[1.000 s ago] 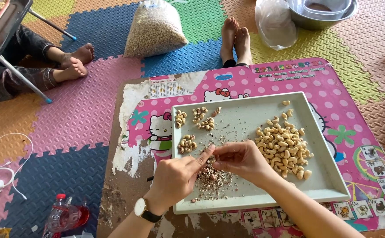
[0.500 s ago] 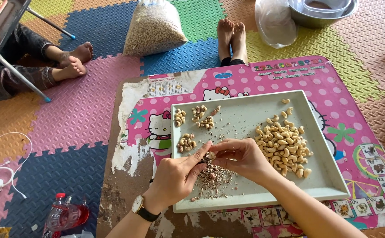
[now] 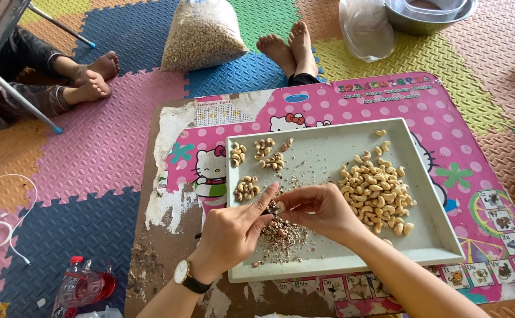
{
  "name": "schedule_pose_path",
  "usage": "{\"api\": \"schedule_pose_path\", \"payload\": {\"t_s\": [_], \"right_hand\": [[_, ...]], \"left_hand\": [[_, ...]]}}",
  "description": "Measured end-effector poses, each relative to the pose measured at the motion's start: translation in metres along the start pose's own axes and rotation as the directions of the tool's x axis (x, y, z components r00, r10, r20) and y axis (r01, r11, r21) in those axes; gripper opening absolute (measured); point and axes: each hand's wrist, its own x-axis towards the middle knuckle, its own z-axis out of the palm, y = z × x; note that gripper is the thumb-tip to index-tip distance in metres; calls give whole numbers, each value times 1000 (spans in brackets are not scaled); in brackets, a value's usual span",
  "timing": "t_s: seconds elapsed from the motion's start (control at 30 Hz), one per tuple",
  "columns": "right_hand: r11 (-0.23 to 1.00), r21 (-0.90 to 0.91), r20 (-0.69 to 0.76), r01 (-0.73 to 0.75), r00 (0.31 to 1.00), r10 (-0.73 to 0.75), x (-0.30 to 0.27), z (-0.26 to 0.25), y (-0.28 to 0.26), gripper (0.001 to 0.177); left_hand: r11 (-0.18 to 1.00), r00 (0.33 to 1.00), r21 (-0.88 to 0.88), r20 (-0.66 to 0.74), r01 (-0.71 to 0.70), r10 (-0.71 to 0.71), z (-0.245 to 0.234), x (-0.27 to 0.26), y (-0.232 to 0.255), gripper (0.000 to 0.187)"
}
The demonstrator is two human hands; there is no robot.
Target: Manually peeling the skin off cashew nuts and sorting them into piles on a tray
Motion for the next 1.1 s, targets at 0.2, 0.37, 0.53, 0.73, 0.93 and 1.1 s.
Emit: {"api": "schedule_pose_path", "payload": {"t_s": [0.2,0.37,0.53,0.73,0.93,1.1], "right_hand": [[998,-45,-3,52,999,-53,-3,3,-8,34],[997,-61,7,39,999,-38,-2,3,-7,36],[994,-112,-14,-2,1000,1,-2,5,-10,31],[997,-75,-23,-5,1000,3,-2,4,-9,32],[998,-67,-7,-5,1000,5,0,1,-6,32],[966,147,-13,-215,976,219,2,2,-9,35]], "left_hand": [[990,996,-140,86,20,-8,-4,2,6,79],[1000,995,5,96,9,-9,-1,0,5,72],[964,998,260,34,-62,55,15,-8,-5,62],[1000,998,-4,59,7,-7,-1,1,5,71],[968,996,238,53,-80,70,12,-6,-4,66],[996,998,-70,28,50,-48,-3,5,10,54]]}}
